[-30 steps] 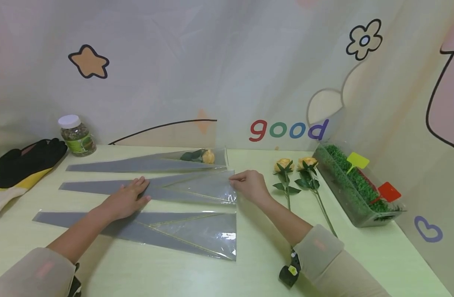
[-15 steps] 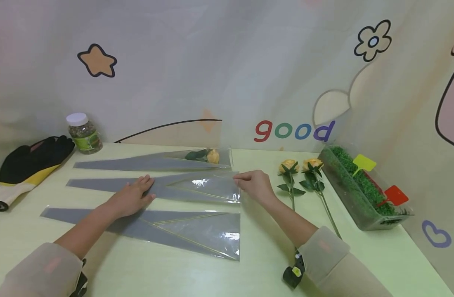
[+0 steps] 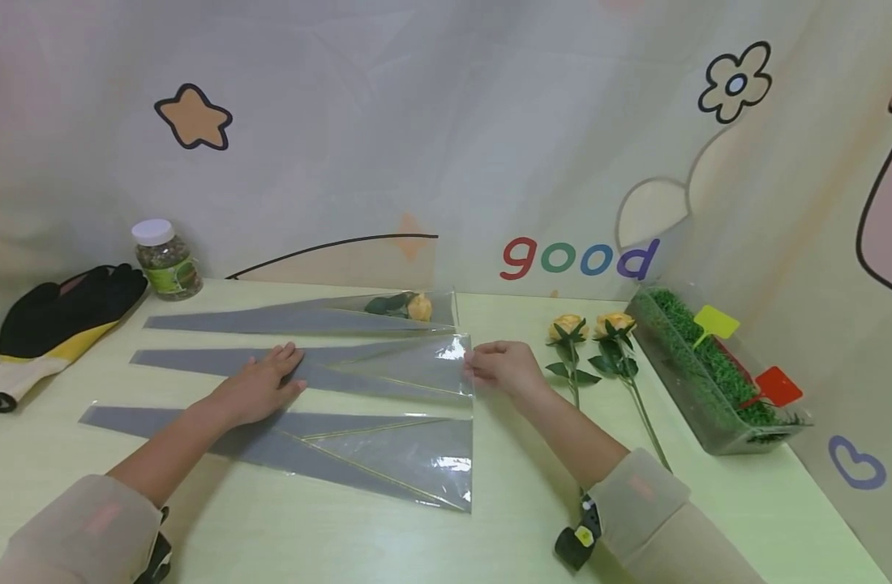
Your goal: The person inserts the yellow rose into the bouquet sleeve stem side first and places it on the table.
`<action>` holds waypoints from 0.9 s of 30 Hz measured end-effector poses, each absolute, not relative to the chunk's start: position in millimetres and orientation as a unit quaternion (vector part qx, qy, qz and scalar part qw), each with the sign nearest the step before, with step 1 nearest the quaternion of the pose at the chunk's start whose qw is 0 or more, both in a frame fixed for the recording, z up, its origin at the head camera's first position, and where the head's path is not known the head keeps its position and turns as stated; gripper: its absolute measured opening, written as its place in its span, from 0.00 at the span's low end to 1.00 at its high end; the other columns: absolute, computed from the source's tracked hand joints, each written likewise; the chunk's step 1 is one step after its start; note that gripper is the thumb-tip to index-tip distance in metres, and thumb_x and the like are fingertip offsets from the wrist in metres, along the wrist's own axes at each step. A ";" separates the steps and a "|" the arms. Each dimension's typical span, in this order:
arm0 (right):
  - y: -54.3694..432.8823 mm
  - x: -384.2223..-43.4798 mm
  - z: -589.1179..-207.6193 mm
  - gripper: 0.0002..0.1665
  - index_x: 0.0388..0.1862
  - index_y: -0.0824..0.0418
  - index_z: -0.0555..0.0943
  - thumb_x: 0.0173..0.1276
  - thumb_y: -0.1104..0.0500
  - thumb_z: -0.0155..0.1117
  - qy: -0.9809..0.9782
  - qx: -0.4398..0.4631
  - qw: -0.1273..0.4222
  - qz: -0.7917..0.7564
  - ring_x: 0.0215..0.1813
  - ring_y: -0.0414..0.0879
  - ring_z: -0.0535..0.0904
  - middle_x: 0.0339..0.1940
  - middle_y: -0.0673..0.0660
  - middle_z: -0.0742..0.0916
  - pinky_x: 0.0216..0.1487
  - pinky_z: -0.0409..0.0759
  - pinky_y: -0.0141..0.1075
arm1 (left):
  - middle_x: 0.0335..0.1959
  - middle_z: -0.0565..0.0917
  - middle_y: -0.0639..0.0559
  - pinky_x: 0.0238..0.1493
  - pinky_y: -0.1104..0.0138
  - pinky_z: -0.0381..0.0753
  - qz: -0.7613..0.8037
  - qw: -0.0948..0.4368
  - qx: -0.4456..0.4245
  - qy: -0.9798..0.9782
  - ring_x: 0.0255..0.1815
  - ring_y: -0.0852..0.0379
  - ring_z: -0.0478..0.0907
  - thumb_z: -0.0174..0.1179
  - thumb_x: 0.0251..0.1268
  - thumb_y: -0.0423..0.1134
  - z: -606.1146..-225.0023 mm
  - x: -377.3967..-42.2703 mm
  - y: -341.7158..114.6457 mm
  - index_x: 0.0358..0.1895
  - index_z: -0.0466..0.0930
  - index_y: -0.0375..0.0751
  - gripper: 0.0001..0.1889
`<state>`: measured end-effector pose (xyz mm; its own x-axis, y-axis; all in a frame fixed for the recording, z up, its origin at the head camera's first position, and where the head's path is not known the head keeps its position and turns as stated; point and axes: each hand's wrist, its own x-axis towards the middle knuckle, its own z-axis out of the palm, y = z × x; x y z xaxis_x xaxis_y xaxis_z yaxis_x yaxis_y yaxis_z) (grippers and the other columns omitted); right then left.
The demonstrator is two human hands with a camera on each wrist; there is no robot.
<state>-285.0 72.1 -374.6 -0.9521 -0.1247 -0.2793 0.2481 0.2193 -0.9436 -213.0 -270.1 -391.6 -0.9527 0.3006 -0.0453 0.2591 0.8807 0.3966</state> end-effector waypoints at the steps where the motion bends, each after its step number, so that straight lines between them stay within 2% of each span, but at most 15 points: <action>1: 73.4 -284.9 -375.2 0.18 0.49 0.74 0.76 0.62 0.67 0.63 0.756 0.042 0.161 -0.634 0.33 0.46 0.84 0.34 0.62 0.86 0.36 0.81 0.33 | 0.68 0.51 0.28 0.62 0.38 0.45 0.197 0.053 0.145 0.968 0.69 0.33 0.45 0.47 0.71 0.44 -391.5 -213.1 -269.9 0.67 0.54 0.23 0.31; 7: 78.0 -283.6 -378.7 0.16 0.49 0.79 0.75 0.65 0.70 0.58 0.725 0.025 0.203 -0.658 0.31 0.45 0.83 0.30 0.60 0.85 0.37 0.81 0.33 | 0.68 0.51 0.28 0.62 0.38 0.45 0.197 0.056 0.143 0.968 0.69 0.33 0.44 0.47 0.71 0.45 -391.0 -213.5 -269.7 0.67 0.54 0.23 0.31; 13: 77.3 -282.3 -378.2 0.12 0.45 0.77 0.76 0.65 0.69 0.56 0.744 0.025 0.203 -0.636 0.32 0.44 0.81 0.31 0.59 0.83 0.38 0.81 0.33 | 0.68 0.50 0.28 0.62 0.38 0.45 0.196 0.055 0.144 0.968 0.69 0.33 0.44 0.47 0.71 0.45 -391.7 -214.8 -269.7 0.67 0.54 0.23 0.31; 18: 74.4 -281.0 -376.2 0.10 0.44 0.78 0.73 0.68 0.70 0.51 0.752 0.010 0.213 -0.624 0.34 0.45 0.81 0.33 0.62 0.82 0.40 0.81 0.35 | 0.68 0.52 0.28 0.61 0.37 0.45 0.210 0.047 0.144 0.966 0.68 0.32 0.45 0.48 0.71 0.45 -391.3 -215.5 -269.3 0.66 0.56 0.22 0.31; 21: 73.5 -279.9 -377.4 0.08 0.42 0.77 0.73 0.69 0.70 0.50 0.758 0.008 0.201 -0.620 0.34 0.45 0.82 0.34 0.63 0.82 0.40 0.81 0.35 | 0.68 0.52 0.28 0.62 0.38 0.44 0.226 0.049 0.138 0.963 0.68 0.32 0.46 0.49 0.70 0.45 -391.1 -215.9 -268.9 0.66 0.56 0.23 0.32; 27: 65.0 -277.6 -379.0 0.05 0.34 0.71 0.72 0.69 0.69 0.48 0.797 -0.004 0.158 -0.584 0.28 0.43 0.79 0.34 0.65 0.84 0.34 0.81 0.33 | 0.68 0.55 0.29 0.60 0.40 0.56 0.239 0.052 0.118 0.963 0.65 0.30 0.53 0.53 0.67 0.46 -387.4 -216.0 -272.8 0.68 0.55 0.26 0.34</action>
<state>-277.6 65.0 -379.0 -0.9500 -0.1904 -0.2475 0.1786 0.3189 -0.9308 -216.0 -272.8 -387.4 -0.9667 0.2521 -0.0436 0.2026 0.8583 0.4714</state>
